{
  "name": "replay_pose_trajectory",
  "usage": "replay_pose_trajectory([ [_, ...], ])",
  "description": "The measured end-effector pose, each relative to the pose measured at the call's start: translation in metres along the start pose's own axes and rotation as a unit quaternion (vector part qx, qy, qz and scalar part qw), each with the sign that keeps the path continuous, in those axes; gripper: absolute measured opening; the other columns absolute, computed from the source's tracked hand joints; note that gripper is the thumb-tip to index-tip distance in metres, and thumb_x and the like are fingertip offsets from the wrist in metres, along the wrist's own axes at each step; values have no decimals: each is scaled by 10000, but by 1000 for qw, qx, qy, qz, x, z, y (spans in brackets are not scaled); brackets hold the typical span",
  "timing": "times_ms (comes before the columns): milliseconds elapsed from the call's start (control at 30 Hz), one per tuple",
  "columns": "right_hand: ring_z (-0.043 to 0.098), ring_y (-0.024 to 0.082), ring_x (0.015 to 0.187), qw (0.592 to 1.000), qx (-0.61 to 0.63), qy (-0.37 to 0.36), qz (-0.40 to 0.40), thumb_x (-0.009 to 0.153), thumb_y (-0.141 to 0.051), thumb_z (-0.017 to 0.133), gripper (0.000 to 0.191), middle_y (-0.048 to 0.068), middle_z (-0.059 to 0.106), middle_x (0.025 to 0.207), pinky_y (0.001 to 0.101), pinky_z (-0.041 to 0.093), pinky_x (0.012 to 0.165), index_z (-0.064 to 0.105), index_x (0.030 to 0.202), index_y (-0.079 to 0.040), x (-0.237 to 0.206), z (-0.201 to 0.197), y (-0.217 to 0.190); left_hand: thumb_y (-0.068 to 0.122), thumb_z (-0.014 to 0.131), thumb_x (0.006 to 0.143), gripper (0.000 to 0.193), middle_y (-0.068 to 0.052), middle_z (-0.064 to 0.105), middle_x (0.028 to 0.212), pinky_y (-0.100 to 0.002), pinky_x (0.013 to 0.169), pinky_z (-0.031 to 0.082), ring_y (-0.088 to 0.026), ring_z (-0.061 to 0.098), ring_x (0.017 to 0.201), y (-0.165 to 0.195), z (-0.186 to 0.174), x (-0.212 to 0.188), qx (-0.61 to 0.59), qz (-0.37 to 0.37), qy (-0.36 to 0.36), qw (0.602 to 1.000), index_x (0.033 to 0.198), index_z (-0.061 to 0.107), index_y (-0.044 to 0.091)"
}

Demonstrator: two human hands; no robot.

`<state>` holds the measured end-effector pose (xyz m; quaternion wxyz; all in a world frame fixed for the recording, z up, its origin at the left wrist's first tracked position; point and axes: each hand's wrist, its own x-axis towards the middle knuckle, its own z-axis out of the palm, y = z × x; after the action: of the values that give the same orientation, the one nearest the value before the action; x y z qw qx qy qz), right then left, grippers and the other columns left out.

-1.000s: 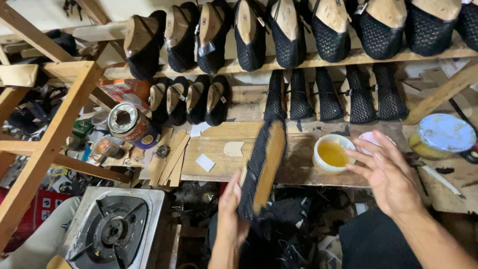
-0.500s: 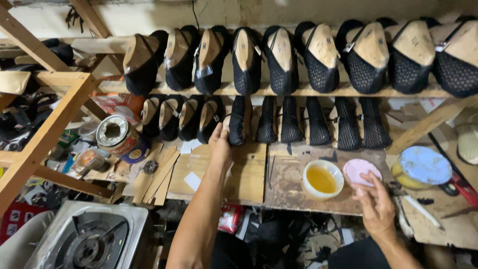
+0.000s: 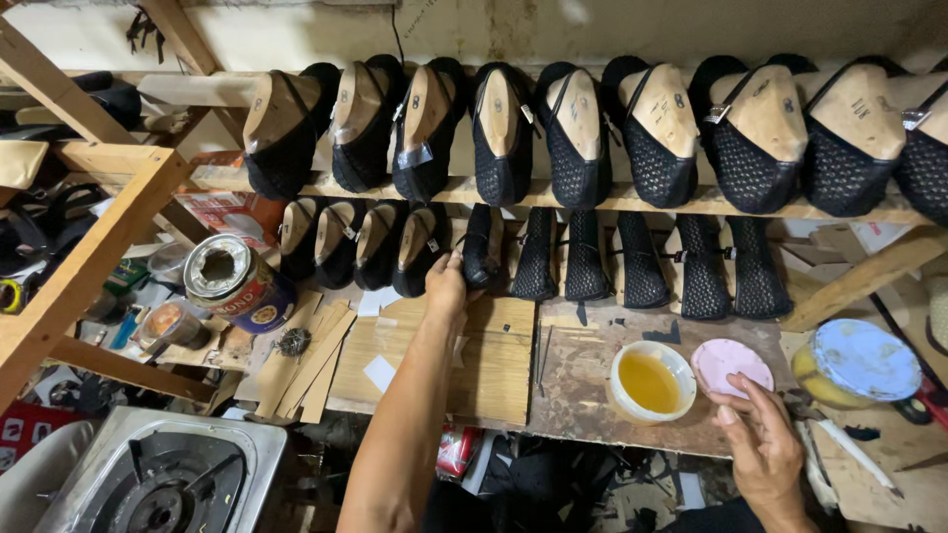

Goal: The person repeatedly picks up black woven shoes from a wooden shelf, applies a yellow liquid to the insole with their fingers, and returns the shoes to the shelf. The process is repeated for multiple shoes in a cluttered workshop.

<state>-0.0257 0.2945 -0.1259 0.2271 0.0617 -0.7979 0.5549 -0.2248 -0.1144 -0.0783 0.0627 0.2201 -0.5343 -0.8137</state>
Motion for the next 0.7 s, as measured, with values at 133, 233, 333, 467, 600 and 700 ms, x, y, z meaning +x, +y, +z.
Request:
replay_pose_trajectory([
  [133,690,218,1081,999,-38,-2,-9,974,-101,606,445,166,626,1328,305,569,867,561,1387,58,4,-4,-6,348,542,1007,549,-146,678,1218,-398,671,630,-247,697,919,-1,-5,3,74,-27,-1,997,1495,466,109],
  [233,692,198,1090,998,-63,-4,-19,967,-81,623,420,143,647,1290,292,559,884,596,1365,50,10,0,-2,281,544,998,536,-141,664,1243,-389,637,635,-265,707,892,-9,-14,8,97,-13,-3,995,1500,461,109],
  [333,682,193,1114,998,-46,1,-39,949,-54,625,372,150,605,1352,285,566,874,614,1304,58,15,6,1,196,525,999,531,-111,608,1300,-372,605,633,-320,718,811,-20,-20,13,66,-14,-8,998,1511,417,103],
  [467,683,194,1117,998,-56,1,-42,948,-40,630,346,142,612,1345,286,566,899,629,1278,62,18,15,-3,134,513,1016,525,-257,650,1249,-344,553,619,-344,705,687,-32,-21,26,5,-17,2,1000,1518,377,63],
  [600,696,190,1087,996,-79,6,-44,941,-47,641,326,133,638,1309,290,567,886,649,1250,58,21,16,-12,146,510,1031,480,-222,627,1265,-344,578,661,-294,737,721,-35,-17,37,-4,10,-12,1000,1479,426,-3],
  [700,698,189,1069,994,-101,2,-44,930,-44,645,337,129,646,1282,295,566,891,655,1252,54,25,19,-14,163,499,1040,453,-271,666,1205,-339,557,636,-316,723,678,-31,-13,41,26,2,-18,1000,1453,466,-21],
])
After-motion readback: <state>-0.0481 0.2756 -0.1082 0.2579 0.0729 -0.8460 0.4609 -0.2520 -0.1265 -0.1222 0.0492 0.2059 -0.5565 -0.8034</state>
